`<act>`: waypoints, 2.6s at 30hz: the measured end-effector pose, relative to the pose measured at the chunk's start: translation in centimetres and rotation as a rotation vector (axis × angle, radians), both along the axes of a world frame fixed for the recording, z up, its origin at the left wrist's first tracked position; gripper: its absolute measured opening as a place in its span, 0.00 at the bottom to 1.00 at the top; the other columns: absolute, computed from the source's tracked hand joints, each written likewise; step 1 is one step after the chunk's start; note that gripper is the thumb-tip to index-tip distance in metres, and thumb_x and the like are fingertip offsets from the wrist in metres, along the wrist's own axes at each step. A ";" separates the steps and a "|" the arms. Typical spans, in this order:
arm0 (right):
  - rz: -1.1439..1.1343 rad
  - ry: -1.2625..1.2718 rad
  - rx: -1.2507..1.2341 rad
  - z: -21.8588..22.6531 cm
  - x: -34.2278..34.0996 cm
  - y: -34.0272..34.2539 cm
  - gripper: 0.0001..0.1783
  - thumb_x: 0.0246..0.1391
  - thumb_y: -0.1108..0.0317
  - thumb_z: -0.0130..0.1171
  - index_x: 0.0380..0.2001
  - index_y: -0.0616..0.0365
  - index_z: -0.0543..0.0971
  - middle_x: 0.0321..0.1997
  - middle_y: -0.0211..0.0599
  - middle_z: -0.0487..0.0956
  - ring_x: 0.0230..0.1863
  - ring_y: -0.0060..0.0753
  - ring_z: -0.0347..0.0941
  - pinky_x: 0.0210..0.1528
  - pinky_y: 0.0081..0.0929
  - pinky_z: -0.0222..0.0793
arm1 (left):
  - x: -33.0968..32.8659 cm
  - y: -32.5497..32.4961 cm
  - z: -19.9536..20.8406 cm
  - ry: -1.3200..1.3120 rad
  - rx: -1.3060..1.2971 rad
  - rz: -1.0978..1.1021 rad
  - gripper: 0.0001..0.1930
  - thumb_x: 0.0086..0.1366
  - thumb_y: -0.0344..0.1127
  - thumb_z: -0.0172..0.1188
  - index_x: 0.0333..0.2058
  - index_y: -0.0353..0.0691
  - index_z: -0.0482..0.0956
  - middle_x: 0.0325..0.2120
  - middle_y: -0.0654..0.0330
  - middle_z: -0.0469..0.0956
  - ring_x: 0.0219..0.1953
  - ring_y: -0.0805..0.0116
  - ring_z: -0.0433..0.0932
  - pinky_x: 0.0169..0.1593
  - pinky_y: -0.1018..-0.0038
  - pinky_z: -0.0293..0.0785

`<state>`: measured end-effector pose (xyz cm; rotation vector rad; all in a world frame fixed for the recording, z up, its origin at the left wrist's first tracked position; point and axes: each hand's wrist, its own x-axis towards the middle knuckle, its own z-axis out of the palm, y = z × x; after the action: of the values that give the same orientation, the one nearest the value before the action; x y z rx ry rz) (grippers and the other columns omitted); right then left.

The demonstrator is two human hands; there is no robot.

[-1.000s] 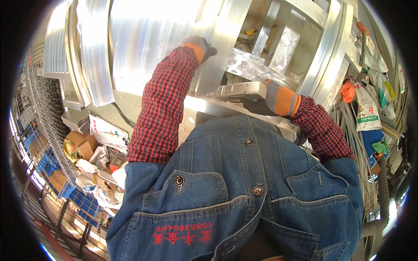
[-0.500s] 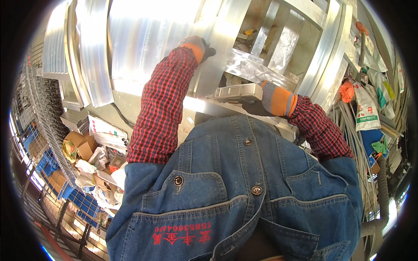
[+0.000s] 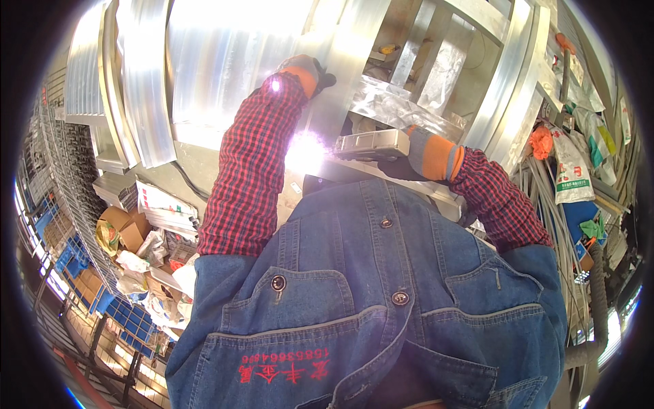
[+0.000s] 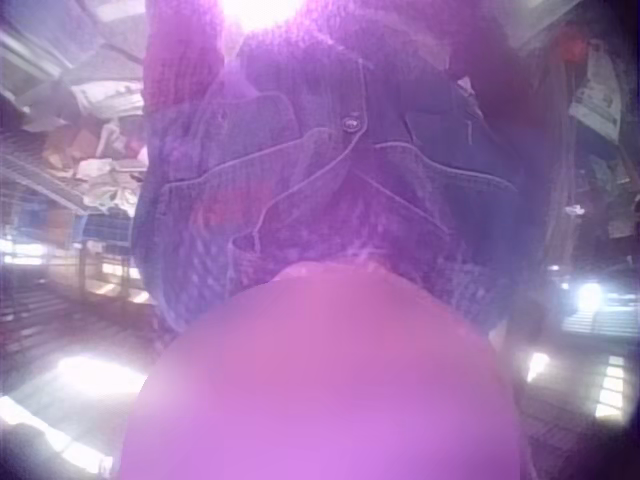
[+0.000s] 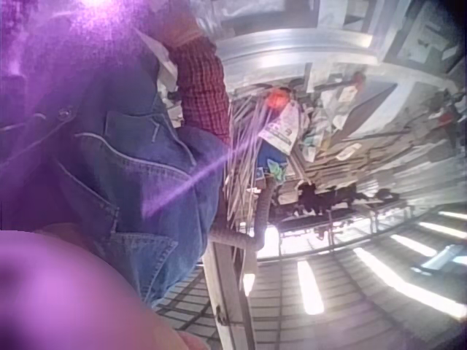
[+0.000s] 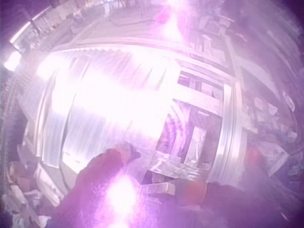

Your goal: The person welds seams on a large aluminum frame using a handheld welding torch. They repeatedly position the torch along joints, weld short segments, and reposition the frame to access different seams.

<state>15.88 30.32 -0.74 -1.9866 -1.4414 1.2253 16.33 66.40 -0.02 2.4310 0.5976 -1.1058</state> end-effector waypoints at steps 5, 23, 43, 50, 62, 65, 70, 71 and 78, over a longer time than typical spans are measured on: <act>-0.188 0.223 -0.043 3.4 0.8 1.0 0.13 0.63 0.54 0.69 0.39 0.52 0.87 0.28 0.39 0.83 0.29 0.41 0.82 0.36 0.37 0.76 | 0.2 0.1 0.0 0.018 -0.002 0.016 0.31 0.65 0.62 0.71 0.56 0.43 0.89 0.48 0.57 0.91 0.52 0.55 0.87 0.60 0.59 0.81; -0.183 0.166 -0.157 4.7 1.0 1.2 0.16 0.61 0.52 0.68 0.41 0.53 0.88 0.31 0.42 0.87 0.30 0.38 0.85 0.36 0.37 0.79 | 0.6 -0.1 0.9 0.069 -0.039 0.055 0.34 0.64 0.63 0.72 0.58 0.44 0.88 0.51 0.55 0.90 0.54 0.54 0.87 0.61 0.59 0.81; -0.147 0.170 -0.140 5.0 1.3 0.2 0.14 0.62 0.56 0.63 0.43 0.51 0.87 0.31 0.45 0.86 0.30 0.45 0.84 0.36 0.38 0.79 | 0.5 -0.2 1.5 0.045 -0.047 0.041 0.32 0.65 0.62 0.71 0.56 0.42 0.89 0.51 0.54 0.90 0.57 0.52 0.86 0.63 0.59 0.79; -0.120 0.143 -0.201 3.3 1.0 -0.8 0.12 0.62 0.57 0.62 0.41 0.50 0.87 0.29 0.41 0.84 0.29 0.43 0.81 0.35 0.37 0.77 | 0.2 -0.2 2.0 0.010 -0.071 0.048 0.32 0.65 0.62 0.71 0.56 0.42 0.89 0.51 0.53 0.90 0.57 0.52 0.86 0.64 0.58 0.79; -0.234 0.066 -0.237 4.6 0.9 -3.0 0.12 0.64 0.60 0.66 0.45 0.54 0.87 0.33 0.39 0.86 0.32 0.34 0.82 0.38 0.34 0.78 | -0.7 -0.5 0.7 0.037 -0.088 0.257 0.28 0.66 0.57 0.72 0.56 0.43 0.89 0.35 0.61 0.89 0.34 0.70 0.84 0.37 0.70 0.81; -0.281 0.040 -0.107 7.4 1.1 -4.9 0.14 0.64 0.62 0.68 0.50 0.57 0.86 0.36 0.40 0.87 0.35 0.31 0.83 0.40 0.32 0.79 | -3.3 0.3 0.4 -0.150 -0.287 0.509 0.23 0.68 0.52 0.71 0.54 0.43 0.90 0.34 0.61 0.89 0.33 0.73 0.83 0.34 0.74 0.77; -0.498 0.008 0.046 13.0 -1.0 -5.8 0.20 0.65 0.67 0.71 0.57 0.62 0.85 0.42 0.41 0.90 0.39 0.27 0.84 0.44 0.29 0.80 | -10.8 7.1 2.8 -0.684 -0.075 0.766 0.21 0.71 0.49 0.70 0.54 0.41 0.89 0.35 0.58 0.90 0.32 0.74 0.84 0.34 0.73 0.77; -0.507 -0.034 0.135 14.0 -1.8 -5.9 0.21 0.65 0.68 0.71 0.58 0.63 0.85 0.43 0.42 0.90 0.40 0.26 0.84 0.45 0.29 0.80 | -12.0 9.3 3.4 -0.730 0.041 0.796 0.21 0.71 0.49 0.70 0.54 0.41 0.88 0.35 0.58 0.90 0.32 0.73 0.84 0.35 0.73 0.78; -0.806 -0.097 0.227 17.0 -6.7 -6.2 0.21 0.63 0.64 0.72 0.55 0.62 0.84 0.38 0.51 0.89 0.35 0.54 0.88 0.37 0.39 0.82 | -19.2 25.0 8.4 -0.533 0.800 0.575 0.40 0.71 0.58 0.66 0.75 0.45 0.68 0.74 0.46 0.69 0.69 0.42 0.74 0.72 0.55 0.73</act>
<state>9.16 24.17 16.25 -2.1392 -0.6298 0.5854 -2.89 91.40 8.36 2.6830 1.6251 0.0652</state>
